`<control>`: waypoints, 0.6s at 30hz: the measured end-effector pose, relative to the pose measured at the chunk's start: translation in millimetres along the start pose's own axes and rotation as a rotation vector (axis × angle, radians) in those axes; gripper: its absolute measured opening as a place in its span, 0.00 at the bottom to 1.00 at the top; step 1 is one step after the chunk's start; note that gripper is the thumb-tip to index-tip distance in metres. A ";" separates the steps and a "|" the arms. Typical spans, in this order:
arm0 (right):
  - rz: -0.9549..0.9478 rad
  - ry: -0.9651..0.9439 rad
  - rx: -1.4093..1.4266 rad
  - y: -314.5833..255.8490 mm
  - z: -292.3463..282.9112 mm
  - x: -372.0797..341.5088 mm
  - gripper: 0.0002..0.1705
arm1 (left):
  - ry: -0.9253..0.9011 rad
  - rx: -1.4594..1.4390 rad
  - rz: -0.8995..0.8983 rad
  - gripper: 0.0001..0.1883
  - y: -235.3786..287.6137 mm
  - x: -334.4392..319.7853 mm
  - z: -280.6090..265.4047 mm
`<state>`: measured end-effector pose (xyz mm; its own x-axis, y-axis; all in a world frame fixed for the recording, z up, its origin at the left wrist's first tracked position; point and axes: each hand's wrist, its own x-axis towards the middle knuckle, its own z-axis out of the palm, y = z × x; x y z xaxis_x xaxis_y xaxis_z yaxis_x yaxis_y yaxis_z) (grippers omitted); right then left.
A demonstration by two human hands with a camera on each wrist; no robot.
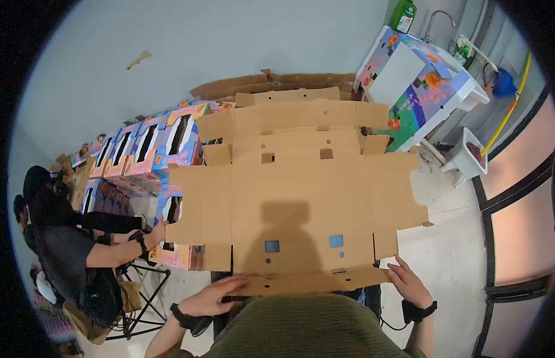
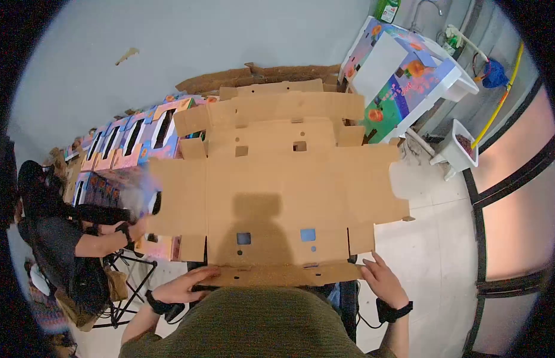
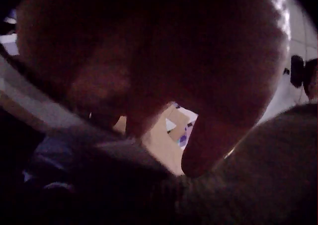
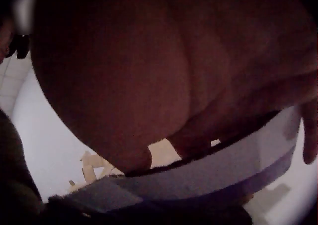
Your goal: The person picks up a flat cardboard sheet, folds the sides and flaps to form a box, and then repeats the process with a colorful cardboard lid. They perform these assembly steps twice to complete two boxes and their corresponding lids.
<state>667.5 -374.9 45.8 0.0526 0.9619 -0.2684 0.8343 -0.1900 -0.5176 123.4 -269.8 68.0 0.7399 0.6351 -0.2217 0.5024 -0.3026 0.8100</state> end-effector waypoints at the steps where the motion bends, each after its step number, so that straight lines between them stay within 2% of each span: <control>1: -0.019 -0.032 0.060 1.5 -6.3 -0.7 0.28 | -0.036 -0.089 0.010 0.29 -1.2 -4.2 -7.0; 3: -0.057 -0.103 0.180 -4.3 -27.6 -0.8 0.29 | -0.147 -0.219 -0.160 0.26 1.0 -10.4 -34.4; 4: 0.018 -0.116 0.250 -0.8 -34.1 3.8 0.29 | -0.203 -0.284 -0.246 0.25 -1.1 -12.4 -49.9; 6: 0.165 -0.142 0.387 9.3 -50.8 15.1 0.29 | -0.159 -0.233 -0.362 0.22 -13.1 -14.8 -73.6; 7: 0.199 -0.139 0.366 13.7 -57.6 23.1 0.29 | -0.117 -0.232 -0.404 0.22 -18.9 -12.7 -83.1; 9: 0.257 -0.143 0.368 26.3 -57.1 38.8 0.30 | -0.021 -0.285 -0.479 0.24 -36.9 -8.9 -89.7; 12: 0.272 -0.247 0.332 41.7 -57.5 63.6 0.30 | -0.100 -0.441 -0.714 0.25 -50.4 7.0 -92.4; 14: 0.288 -0.341 0.291 50.1 -51.0 74.5 0.31 | -0.144 -0.328 -0.792 0.31 -48.7 20.0 -92.5; 16: 0.288 -0.406 0.481 56.2 -45.9 82.4 0.27 | -0.168 -0.249 -0.847 0.37 -53.9 24.8 -84.5; 18: 0.247 -0.457 0.644 55.7 -40.0 84.5 0.25 | -0.190 -0.211 -0.879 0.37 -82.2 21.1 -77.3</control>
<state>740.4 -296.3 26.8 -0.1515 0.7294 -0.6671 0.3425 -0.5944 -0.7276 63.1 -176.6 38.7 0.2009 0.4424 -0.8740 0.8402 0.3809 0.3860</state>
